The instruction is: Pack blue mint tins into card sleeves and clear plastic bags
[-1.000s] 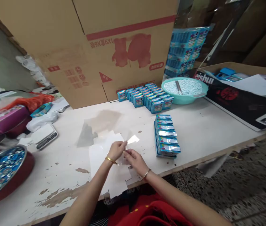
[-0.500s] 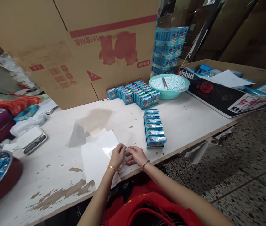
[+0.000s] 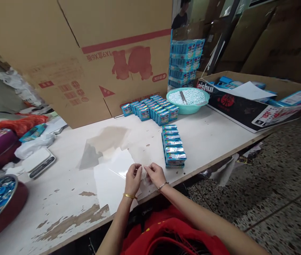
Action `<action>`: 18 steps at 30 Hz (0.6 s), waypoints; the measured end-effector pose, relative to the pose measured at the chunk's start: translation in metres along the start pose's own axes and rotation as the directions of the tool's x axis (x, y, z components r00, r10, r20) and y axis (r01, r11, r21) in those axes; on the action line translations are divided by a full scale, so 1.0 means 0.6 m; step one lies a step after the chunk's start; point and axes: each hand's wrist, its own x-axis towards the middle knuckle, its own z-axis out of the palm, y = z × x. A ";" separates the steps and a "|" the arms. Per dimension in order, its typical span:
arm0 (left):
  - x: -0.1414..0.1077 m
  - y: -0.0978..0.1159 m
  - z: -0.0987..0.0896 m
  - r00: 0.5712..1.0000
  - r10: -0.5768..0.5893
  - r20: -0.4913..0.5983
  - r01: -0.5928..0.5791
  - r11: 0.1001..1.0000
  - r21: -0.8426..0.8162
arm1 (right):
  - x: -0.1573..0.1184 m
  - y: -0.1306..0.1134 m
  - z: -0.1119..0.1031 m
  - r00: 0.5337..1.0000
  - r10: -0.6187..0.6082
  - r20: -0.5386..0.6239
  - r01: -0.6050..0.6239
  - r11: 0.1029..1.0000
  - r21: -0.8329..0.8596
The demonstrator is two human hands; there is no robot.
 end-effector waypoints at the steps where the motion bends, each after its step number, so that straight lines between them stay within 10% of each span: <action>1: -0.003 0.014 -0.001 1.000 0.010 -0.017 -0.010 1.000 -0.007 | -0.002 -0.010 -0.001 0.997 -0.077 0.005 0.077 0.997 -0.025; 12: 0.004 0.240 -0.082 0.990 0.140 0.005 -0.132 0.940 -0.315 | -0.108 -0.261 -0.052 0.714 -0.627 0.313 0.690 0.705 -0.162; 15: 0.027 0.336 -0.046 0.960 0.274 -0.057 -0.262 0.808 -0.528 | -0.169 -0.379 -0.118 0.510 -0.836 0.203 0.813 0.391 -0.431; 18: 0.054 0.420 0.048 0.918 0.396 -0.011 -0.291 0.657 -0.695 | -0.225 -0.469 -0.181 0.262 -0.956 0.135 0.650 0.072 -0.757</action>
